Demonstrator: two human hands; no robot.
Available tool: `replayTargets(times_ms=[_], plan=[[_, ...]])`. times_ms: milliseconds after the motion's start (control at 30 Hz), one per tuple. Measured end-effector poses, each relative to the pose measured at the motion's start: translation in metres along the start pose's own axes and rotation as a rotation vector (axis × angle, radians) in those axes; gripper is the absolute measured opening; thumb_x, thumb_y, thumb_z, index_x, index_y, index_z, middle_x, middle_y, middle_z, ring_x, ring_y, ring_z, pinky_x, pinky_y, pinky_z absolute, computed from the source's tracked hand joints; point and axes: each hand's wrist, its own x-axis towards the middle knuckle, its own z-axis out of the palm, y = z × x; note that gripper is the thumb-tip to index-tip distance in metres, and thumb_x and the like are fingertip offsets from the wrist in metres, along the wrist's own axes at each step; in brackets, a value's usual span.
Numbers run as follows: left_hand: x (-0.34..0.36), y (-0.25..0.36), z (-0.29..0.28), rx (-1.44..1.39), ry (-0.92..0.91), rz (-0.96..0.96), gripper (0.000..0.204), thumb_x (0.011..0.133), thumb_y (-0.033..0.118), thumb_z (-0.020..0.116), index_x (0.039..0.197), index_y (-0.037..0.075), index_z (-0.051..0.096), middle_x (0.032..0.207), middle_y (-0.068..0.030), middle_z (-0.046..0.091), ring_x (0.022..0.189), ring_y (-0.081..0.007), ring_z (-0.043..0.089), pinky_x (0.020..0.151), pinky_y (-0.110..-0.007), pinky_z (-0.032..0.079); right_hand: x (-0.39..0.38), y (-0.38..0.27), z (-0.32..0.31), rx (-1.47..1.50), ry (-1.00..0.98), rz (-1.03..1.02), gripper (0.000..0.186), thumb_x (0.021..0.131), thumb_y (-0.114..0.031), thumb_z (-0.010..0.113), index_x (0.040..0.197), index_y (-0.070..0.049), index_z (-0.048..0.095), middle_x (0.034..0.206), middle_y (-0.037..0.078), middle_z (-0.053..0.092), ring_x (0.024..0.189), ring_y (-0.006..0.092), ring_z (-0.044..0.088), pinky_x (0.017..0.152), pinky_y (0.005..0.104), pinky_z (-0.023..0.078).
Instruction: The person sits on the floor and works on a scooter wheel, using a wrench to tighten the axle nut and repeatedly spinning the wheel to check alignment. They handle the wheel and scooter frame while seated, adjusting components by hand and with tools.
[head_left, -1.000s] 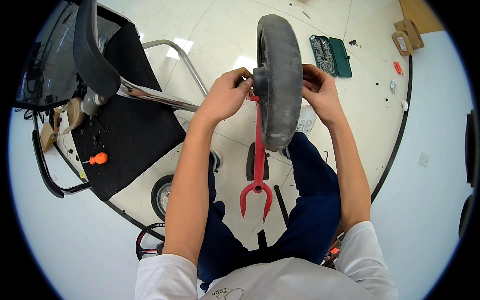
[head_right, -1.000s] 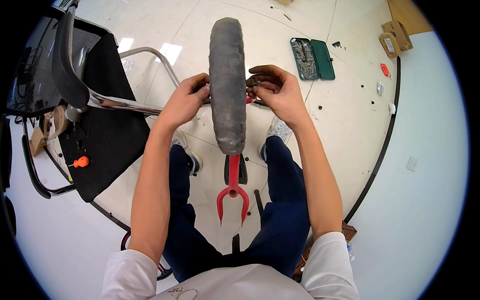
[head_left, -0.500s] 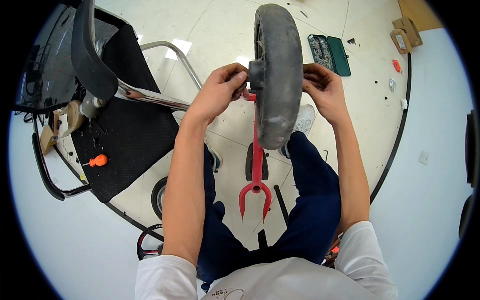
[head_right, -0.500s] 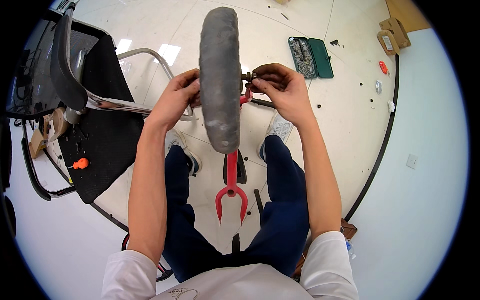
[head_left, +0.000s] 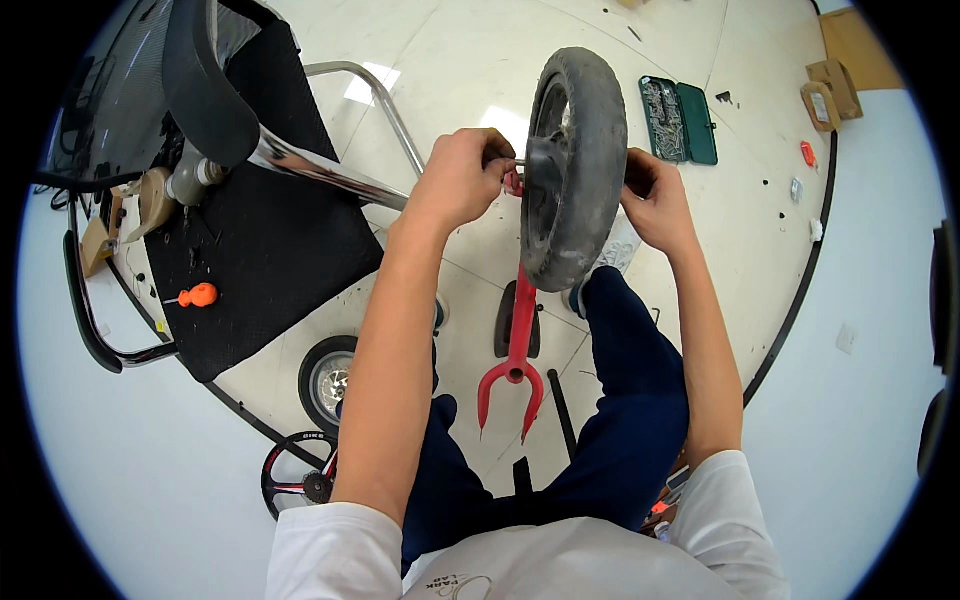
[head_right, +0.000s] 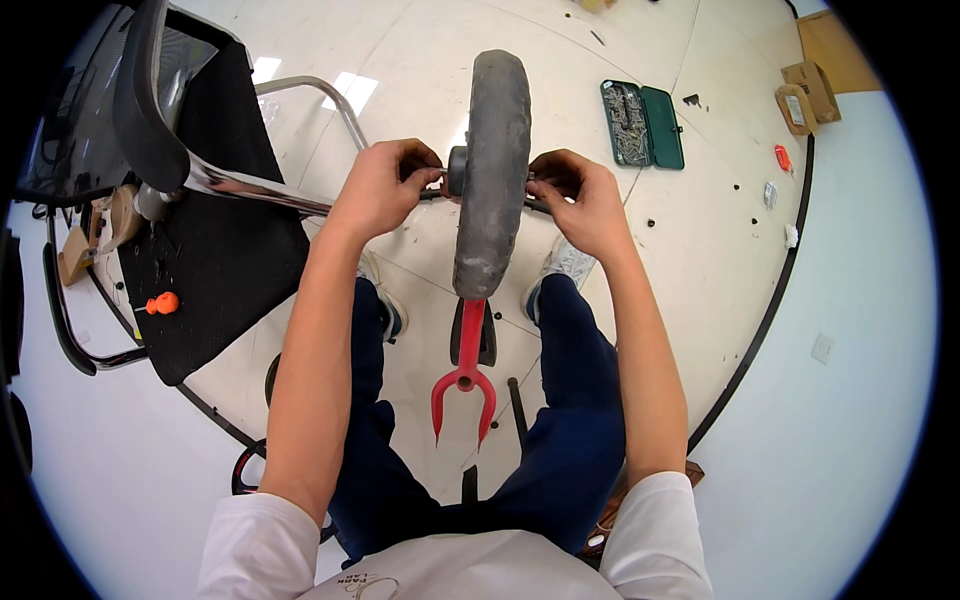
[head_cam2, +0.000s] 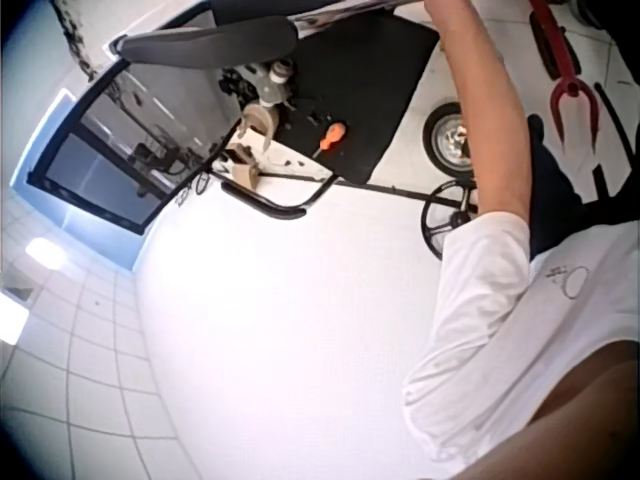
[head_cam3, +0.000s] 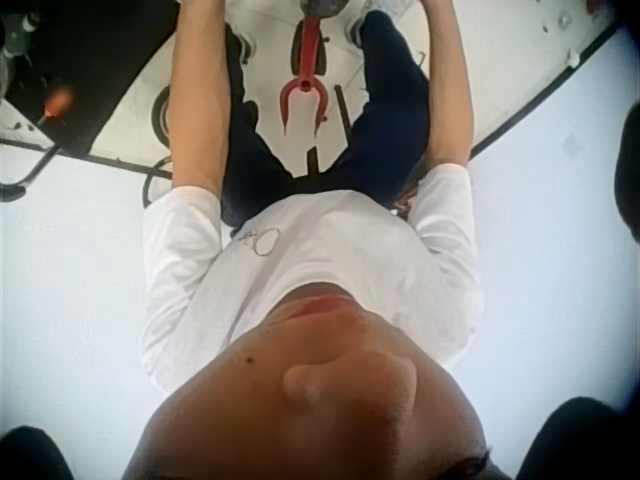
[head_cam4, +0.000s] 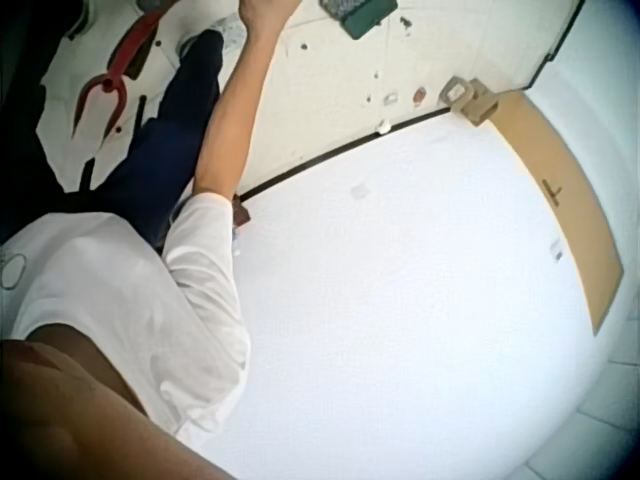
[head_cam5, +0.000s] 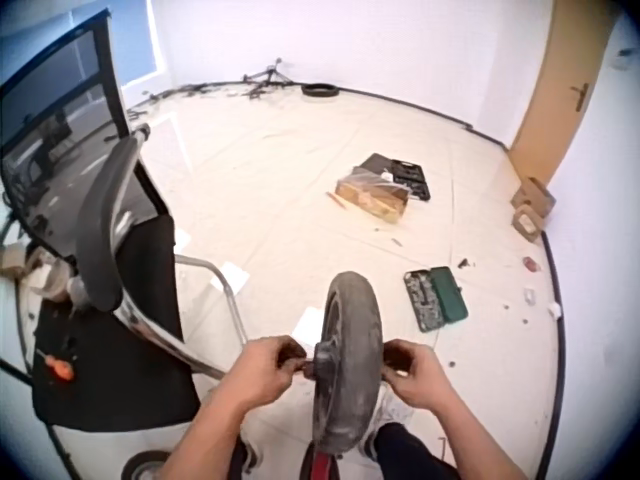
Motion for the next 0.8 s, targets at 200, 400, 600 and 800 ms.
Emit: replayTargets(times_ms=[200,400,600,800], plan=[[0.0,0.004,-0.001,0.05,-0.049,-0.073,0.015,0.085,0.0,0.062,0.097,-0.008,0.068,0.086,-0.0168,0.072,0.081,-0.0226,0.07,0.077,-0.032,0.053,-0.001,-0.002,0.0,-0.056,-0.041,-0.018,0.015,0.085,0.007,0.062,0.099,0.007,0.062,0.088,0.011,0.07,0.083,0.0164,0.069,0.081,0.0284,0.055],[0.003,0.002,0.005,0.053,-0.029,-0.081,0.015,0.083,-0.001,0.064,0.096,-0.008,0.068,0.085,-0.0161,0.072,0.077,-0.021,0.07,0.073,-0.032,0.054,0.002,-0.001,-0.002,-0.1,-0.037,0.007,0.016,0.082,0.004,0.066,0.098,0.004,0.064,0.088,0.012,0.07,0.08,0.0165,0.068,0.079,0.0287,0.055],[0.01,0.002,0.015,-0.02,-0.023,-0.135,0.015,0.084,-0.002,0.065,0.097,-0.01,0.064,0.083,-0.0136,0.073,0.075,-0.016,0.07,0.069,-0.028,0.055,0.003,0.009,-0.006,-0.132,0.028,-0.015,0.018,0.08,-0.002,0.066,0.096,0.004,0.065,0.085,0.01,0.069,0.074,0.0136,0.065,0.073,0.0264,0.055],[0.012,-0.008,0.013,-0.267,-0.005,-0.205,0.015,0.081,0.0,0.068,0.092,-0.01,0.067,0.08,-0.015,0.072,0.074,-0.0176,0.071,0.066,-0.028,0.056,0.003,0.012,-0.004,-0.016,-0.007,0.081,0.016,0.081,-0.001,0.066,0.096,0.006,0.068,0.085,0.01,0.07,0.076,0.0125,0.067,0.072,0.0257,0.056]])
